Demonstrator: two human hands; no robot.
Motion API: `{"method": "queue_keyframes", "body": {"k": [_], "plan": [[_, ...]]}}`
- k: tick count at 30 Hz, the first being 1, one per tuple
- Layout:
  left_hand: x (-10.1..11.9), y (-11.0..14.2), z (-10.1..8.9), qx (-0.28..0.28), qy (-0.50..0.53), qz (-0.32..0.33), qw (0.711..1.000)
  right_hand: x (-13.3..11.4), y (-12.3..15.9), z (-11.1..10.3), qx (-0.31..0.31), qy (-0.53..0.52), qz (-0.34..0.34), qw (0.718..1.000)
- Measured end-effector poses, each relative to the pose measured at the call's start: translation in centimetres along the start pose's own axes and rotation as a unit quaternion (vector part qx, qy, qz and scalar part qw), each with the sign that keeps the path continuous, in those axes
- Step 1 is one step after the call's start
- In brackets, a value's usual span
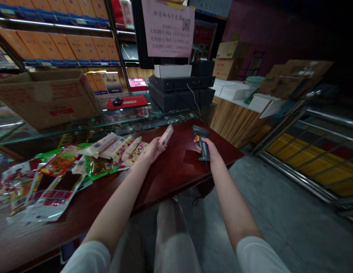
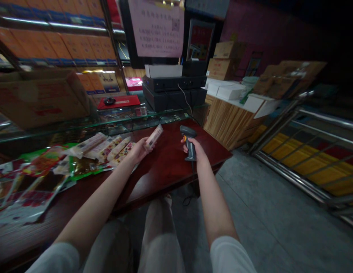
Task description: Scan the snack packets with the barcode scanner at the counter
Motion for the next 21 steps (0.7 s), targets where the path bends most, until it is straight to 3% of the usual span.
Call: {"method": "queue_keyframes", "body": {"k": [3, 5, 13, 21], "plan": [[0.4, 0.5, -0.1, -0.049, 0.210, -0.012, 0.976, 0.7, 0.9, 1.6, -0.073, 0.030, 0.022, 0.997], [0.4, 0.7, -0.3, -0.046, 0.266, -0.014, 0.963, 1.4, 1.5, 2.4, -0.113, 0.051, 0.041, 0.991], [-0.9, 0.7, 0.2, -0.043, 0.195, -0.016, 0.980, 2.4, 2.6, 3.6, -0.163, 0.080, 0.088, 0.979], [-0.5, 0.8, 0.7, -0.056, 0.100, 0.046, 0.992, 2.2, 3.1, 3.9, -0.148, 0.058, 0.102, 0.982]]}}
Point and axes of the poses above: each hand's wrist, its own y-axis away from the middle knuckle, its own z-axis out of the palm, x = y × z, the point moved 9 cm from there along -y, towards the middle knuckle, and after that the axes turned 4 degrees about x, right-handed, at the moved point
